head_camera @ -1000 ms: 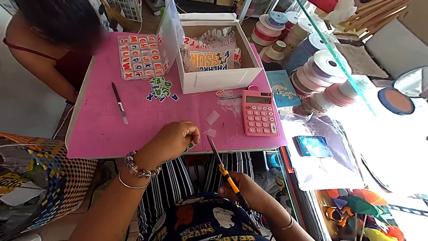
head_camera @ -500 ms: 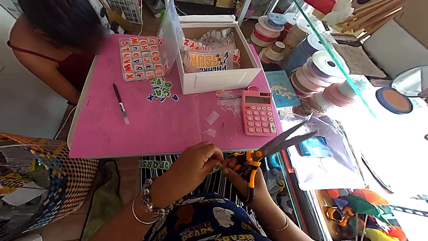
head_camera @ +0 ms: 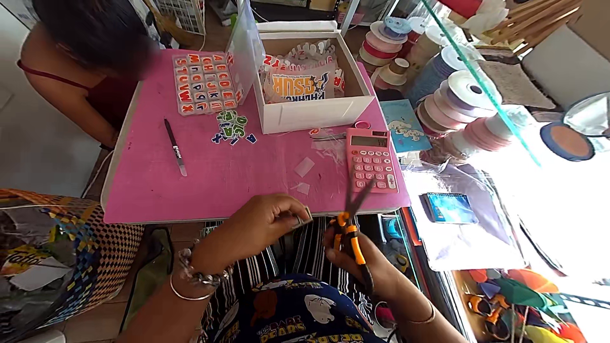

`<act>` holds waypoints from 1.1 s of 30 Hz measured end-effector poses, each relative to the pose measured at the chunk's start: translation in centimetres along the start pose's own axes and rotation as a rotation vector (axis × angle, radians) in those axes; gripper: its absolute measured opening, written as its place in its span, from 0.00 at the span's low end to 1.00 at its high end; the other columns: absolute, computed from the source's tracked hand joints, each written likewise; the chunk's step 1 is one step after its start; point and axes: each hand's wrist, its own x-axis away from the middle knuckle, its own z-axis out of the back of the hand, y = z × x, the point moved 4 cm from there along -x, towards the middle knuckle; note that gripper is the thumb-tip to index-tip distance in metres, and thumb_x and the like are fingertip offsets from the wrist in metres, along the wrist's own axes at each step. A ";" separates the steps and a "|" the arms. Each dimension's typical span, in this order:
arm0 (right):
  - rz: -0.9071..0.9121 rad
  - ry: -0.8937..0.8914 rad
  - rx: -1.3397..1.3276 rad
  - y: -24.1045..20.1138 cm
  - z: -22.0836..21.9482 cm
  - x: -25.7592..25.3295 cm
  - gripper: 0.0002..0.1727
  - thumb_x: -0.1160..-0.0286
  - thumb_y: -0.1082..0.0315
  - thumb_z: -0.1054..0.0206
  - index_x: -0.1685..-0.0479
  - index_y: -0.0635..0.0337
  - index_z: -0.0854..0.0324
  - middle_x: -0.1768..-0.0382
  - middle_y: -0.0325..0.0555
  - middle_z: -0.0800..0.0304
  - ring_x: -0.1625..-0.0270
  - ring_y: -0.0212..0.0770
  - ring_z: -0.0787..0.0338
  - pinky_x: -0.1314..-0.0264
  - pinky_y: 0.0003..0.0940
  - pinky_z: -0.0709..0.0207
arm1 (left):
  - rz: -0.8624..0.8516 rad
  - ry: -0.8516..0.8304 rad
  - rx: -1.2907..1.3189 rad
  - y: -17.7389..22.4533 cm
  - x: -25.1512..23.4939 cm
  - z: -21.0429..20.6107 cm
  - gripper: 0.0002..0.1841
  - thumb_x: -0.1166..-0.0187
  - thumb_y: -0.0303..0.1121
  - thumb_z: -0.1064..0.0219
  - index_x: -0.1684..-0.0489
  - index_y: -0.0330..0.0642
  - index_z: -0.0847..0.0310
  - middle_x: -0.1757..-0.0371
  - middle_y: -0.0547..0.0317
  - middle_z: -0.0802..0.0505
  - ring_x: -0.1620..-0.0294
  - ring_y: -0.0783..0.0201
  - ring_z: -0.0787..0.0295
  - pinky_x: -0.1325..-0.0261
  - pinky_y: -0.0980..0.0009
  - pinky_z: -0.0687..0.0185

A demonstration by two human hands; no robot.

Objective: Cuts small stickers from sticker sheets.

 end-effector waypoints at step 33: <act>-0.460 -0.207 0.083 2.0 -1.7 1.1 0.24 0.35 0.40 0.22 0.73 0.51 0.21 0.85 0.29 0.22 0.83 0.25 0.21 0.77 0.23 0.25 | 0.167 -0.014 -0.043 -0.2 -1.6 1.0 0.14 0.18 0.31 0.33 0.37 0.52 0.12 0.38 0.70 0.12 0.58 0.82 0.15 0.56 0.85 0.18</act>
